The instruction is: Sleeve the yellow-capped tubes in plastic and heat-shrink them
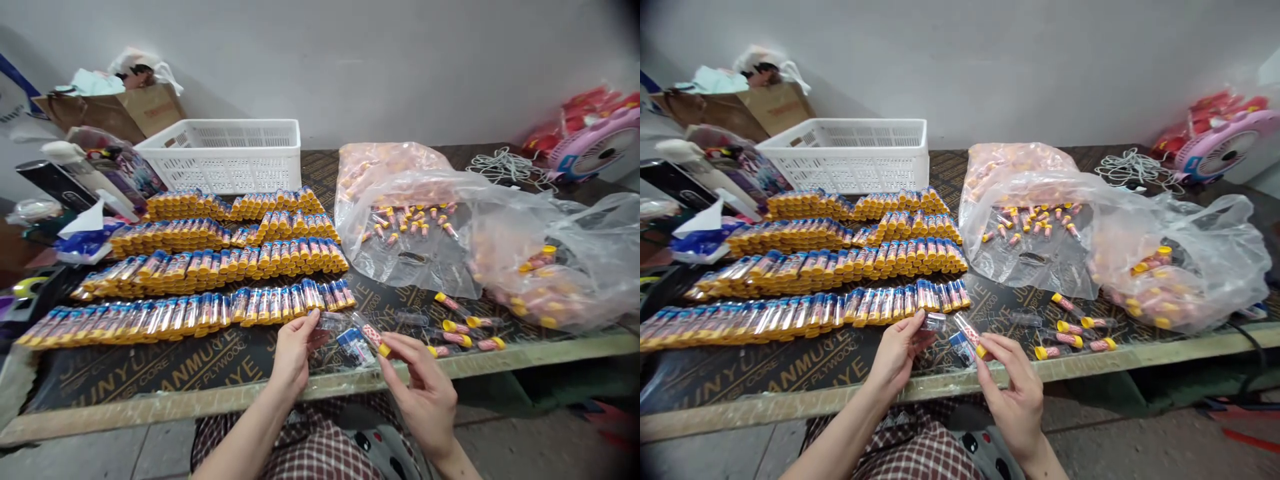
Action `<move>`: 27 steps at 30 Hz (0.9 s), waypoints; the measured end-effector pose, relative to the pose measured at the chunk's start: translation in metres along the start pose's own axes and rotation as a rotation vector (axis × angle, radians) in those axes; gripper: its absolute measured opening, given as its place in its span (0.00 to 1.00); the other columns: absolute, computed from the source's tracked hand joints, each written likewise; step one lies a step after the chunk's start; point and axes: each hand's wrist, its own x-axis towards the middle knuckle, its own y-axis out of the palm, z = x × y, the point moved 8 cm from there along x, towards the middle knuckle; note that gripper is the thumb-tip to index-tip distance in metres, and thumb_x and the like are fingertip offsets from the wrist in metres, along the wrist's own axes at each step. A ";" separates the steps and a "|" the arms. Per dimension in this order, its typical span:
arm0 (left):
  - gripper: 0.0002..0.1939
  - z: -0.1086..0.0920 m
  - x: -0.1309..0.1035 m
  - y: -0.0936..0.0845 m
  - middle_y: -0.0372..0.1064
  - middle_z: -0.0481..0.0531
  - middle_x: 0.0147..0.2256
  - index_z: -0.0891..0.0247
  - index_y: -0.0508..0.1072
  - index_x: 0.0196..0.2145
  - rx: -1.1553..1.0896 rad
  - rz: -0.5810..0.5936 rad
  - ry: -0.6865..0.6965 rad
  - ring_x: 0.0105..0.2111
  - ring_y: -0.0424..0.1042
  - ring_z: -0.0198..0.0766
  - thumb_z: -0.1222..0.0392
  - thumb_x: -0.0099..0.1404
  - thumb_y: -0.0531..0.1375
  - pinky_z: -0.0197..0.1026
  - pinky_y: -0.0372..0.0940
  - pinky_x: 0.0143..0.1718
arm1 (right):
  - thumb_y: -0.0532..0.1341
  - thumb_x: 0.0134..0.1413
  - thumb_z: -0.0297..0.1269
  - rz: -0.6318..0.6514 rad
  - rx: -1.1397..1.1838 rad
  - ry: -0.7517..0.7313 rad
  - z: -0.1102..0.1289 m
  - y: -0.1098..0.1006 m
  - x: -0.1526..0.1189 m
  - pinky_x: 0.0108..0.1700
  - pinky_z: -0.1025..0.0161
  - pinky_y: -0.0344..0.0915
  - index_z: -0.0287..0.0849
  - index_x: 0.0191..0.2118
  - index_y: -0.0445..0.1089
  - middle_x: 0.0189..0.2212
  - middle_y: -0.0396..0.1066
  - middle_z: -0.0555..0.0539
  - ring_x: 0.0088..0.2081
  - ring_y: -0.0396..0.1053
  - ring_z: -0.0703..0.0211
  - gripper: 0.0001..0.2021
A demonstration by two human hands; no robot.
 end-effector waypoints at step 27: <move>0.20 0.030 -0.030 0.025 0.73 0.52 0.27 0.70 0.74 0.31 0.213 0.368 -0.197 0.25 0.69 0.30 0.55 0.40 0.72 0.33 0.61 0.28 | 0.55 0.37 0.22 0.529 0.099 -0.164 0.011 0.053 0.001 0.60 0.47 0.54 0.44 0.62 0.48 0.60 0.52 0.41 0.60 0.52 0.47 0.41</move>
